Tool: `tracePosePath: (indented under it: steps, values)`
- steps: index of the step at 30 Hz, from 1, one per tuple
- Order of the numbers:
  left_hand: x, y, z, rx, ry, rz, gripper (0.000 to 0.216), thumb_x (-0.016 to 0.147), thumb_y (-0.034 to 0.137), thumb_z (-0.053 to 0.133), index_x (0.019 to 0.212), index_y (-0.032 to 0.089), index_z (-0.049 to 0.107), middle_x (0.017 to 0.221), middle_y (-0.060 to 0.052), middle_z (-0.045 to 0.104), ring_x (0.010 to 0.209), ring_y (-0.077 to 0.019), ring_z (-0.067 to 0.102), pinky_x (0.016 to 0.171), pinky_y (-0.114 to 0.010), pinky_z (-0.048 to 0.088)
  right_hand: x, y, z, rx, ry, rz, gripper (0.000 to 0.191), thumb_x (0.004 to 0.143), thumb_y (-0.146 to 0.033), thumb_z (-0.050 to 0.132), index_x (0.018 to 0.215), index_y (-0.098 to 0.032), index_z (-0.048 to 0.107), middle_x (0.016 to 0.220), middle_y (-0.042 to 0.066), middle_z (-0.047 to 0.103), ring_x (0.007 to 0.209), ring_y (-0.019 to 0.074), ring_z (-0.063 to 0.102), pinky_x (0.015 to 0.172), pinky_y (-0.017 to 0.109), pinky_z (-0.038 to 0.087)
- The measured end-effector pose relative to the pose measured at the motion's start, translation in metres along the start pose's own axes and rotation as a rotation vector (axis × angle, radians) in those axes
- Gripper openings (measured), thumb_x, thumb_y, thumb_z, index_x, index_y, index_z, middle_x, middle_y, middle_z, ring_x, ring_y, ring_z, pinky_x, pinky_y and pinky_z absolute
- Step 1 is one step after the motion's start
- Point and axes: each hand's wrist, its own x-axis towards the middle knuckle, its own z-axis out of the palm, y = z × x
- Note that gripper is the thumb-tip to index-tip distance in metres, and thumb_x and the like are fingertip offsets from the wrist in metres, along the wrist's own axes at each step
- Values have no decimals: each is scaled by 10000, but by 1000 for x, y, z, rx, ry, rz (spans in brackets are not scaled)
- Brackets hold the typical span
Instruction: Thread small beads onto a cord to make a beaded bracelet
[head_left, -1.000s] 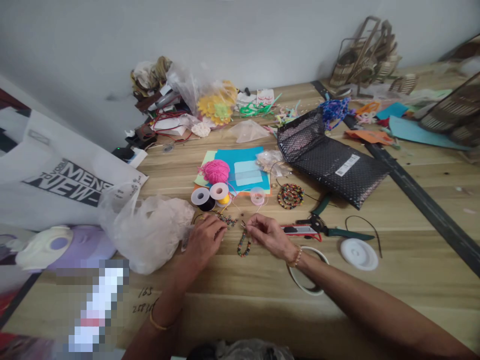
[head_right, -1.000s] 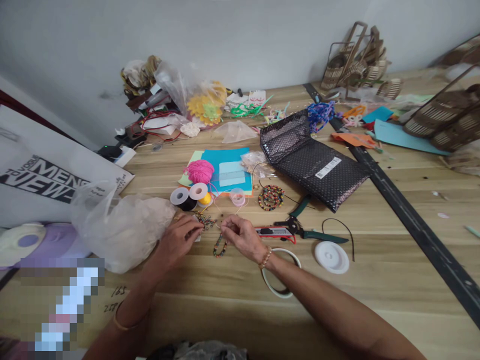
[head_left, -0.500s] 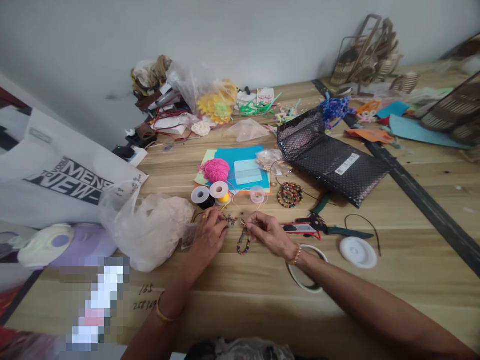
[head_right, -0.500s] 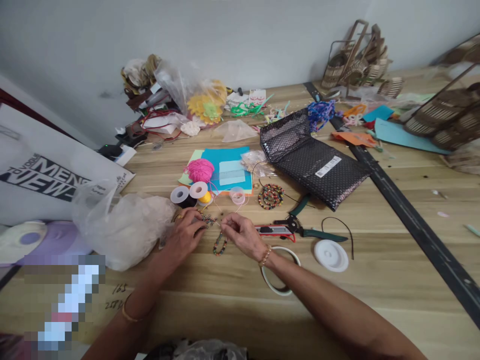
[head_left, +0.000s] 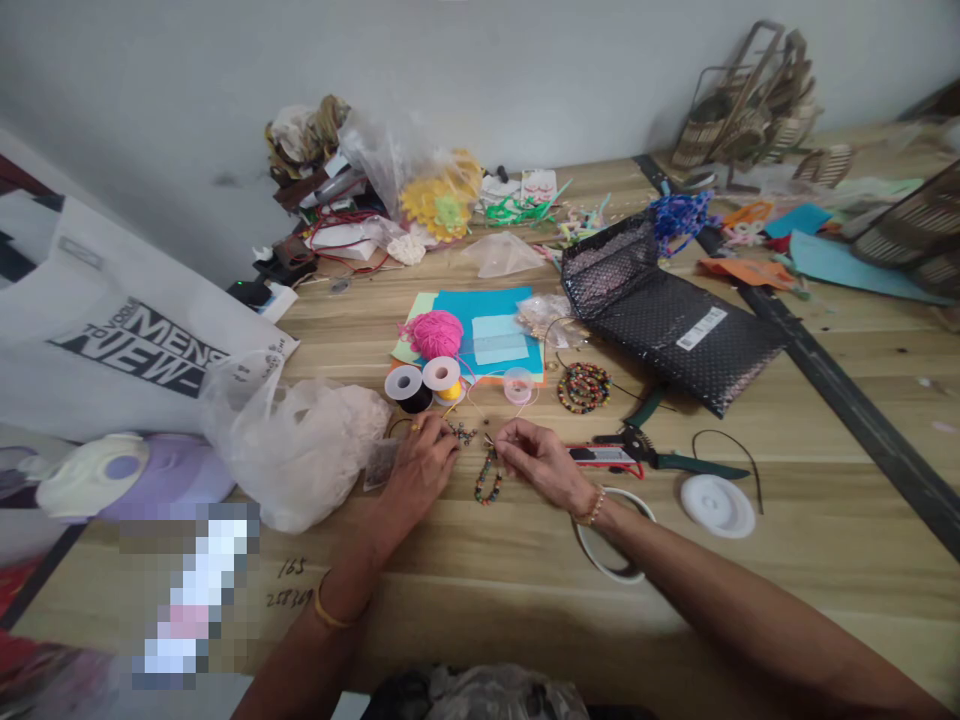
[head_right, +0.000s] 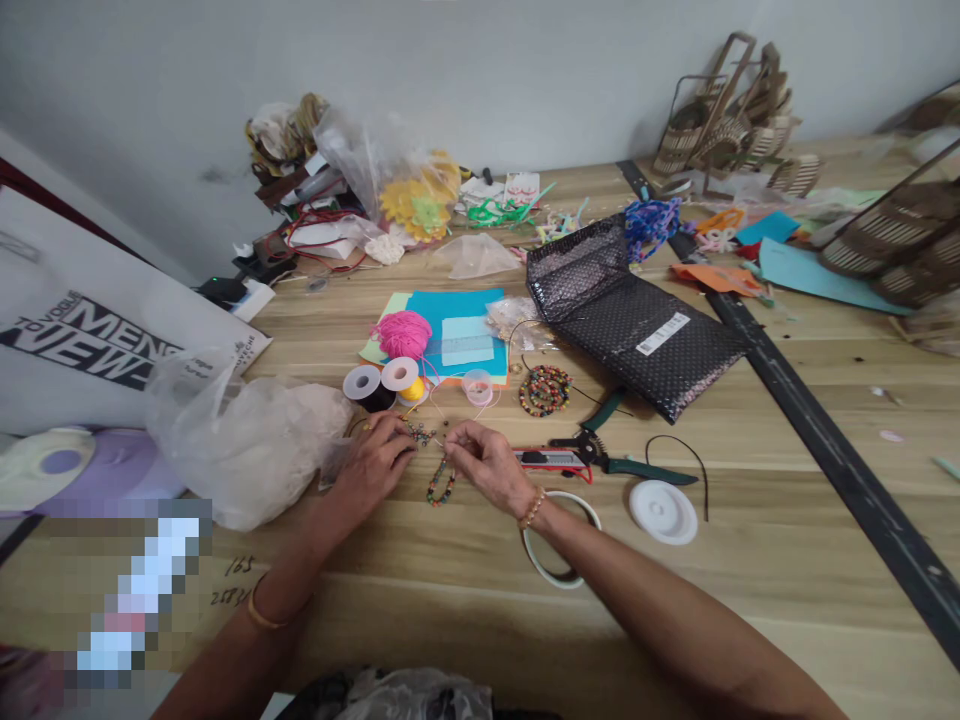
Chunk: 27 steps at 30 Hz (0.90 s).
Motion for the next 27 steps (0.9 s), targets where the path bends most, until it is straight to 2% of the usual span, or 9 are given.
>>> tracePosePath:
  steps: [2, 4, 7, 8, 12, 16, 20, 27]
  values:
    - [1, 2, -1, -39, 38, -9, 142, 841, 149, 535, 786, 184, 660, 935, -69, 571, 1081, -246, 455, 897, -410, 447, 0, 1, 0, -3, -1, 1, 365, 803, -510, 586, 785, -151, 523, 572, -37, 481, 475, 72, 422, 446, 188, 342]
    - [2, 5, -3, -110, 127, -31, 126, 828, 149, 559, 774, 184, 667, 927, -74, 592, 1064, -243, 475, 896, -409, 449, 0, 3, 0, -6, 4, -2, 365, 806, -509, 585, 784, -150, 527, 567, -37, 486, 471, 73, 426, 450, 190, 346]
    - [4, 13, -8, -318, 278, -123, 83, 809, 190, 605, 765, 184, 676, 850, -62, 624, 904, -207, 554, 843, -376, 469, 0, 2, 0, -6, 2, 5, 373, 801, -516, 594, 783, -148, 534, 556, -36, 500, 464, 74, 434, 453, 192, 348]
    - [4, 16, -9, -419, 291, -167, 77, 803, 208, 617, 765, 182, 679, 816, -52, 635, 837, -189, 574, 815, -356, 477, 0, 2, 0, 2, -3, 5, 375, 797, -517, 599, 780, -148, 534, 553, -35, 506, 462, 73, 436, 453, 191, 347]
    - [1, 24, -8, -934, 131, -436, 103, 740, 266, 682, 753, 164, 686, 695, -18, 666, 646, -142, 597, 628, -256, 482, -2, -2, 0, 104, -69, 4, 362, 794, -498, 621, 776, -147, 536, 559, -26, 538, 460, 71, 453, 455, 187, 360]
    - [1, 24, 2, -1275, 43, -579, 160, 686, 287, 726, 753, 146, 688, 630, -2, 667, 585, -116, 589, 626, -247, 479, -3, -5, -2, 200, -137, 10, 348, 783, -481, 644, 768, -149, 542, 590, -19, 559, 472, 71, 484, 457, 185, 384]
    - [2, 24, 6, -1393, 28, -613, 187, 659, 301, 745, 735, 140, 688, 604, -5, 668, 573, -114, 586, 625, -250, 474, -2, -7, -2, 228, -153, 26, 346, 770, -472, 660, 751, -147, 542, 602, -21, 553, 476, 70, 497, 440, 175, 376]
    - [2, 24, 5, -1429, -6, -613, 200, 666, 312, 747, 751, 140, 691, 620, -12, 680, 589, -114, 591, 642, -253, 474, -2, -7, -2, 214, -192, 25, 368, 764, -491, 658, 750, -141, 547, 586, -22, 545, 473, 63, 487, 446, 170, 373]
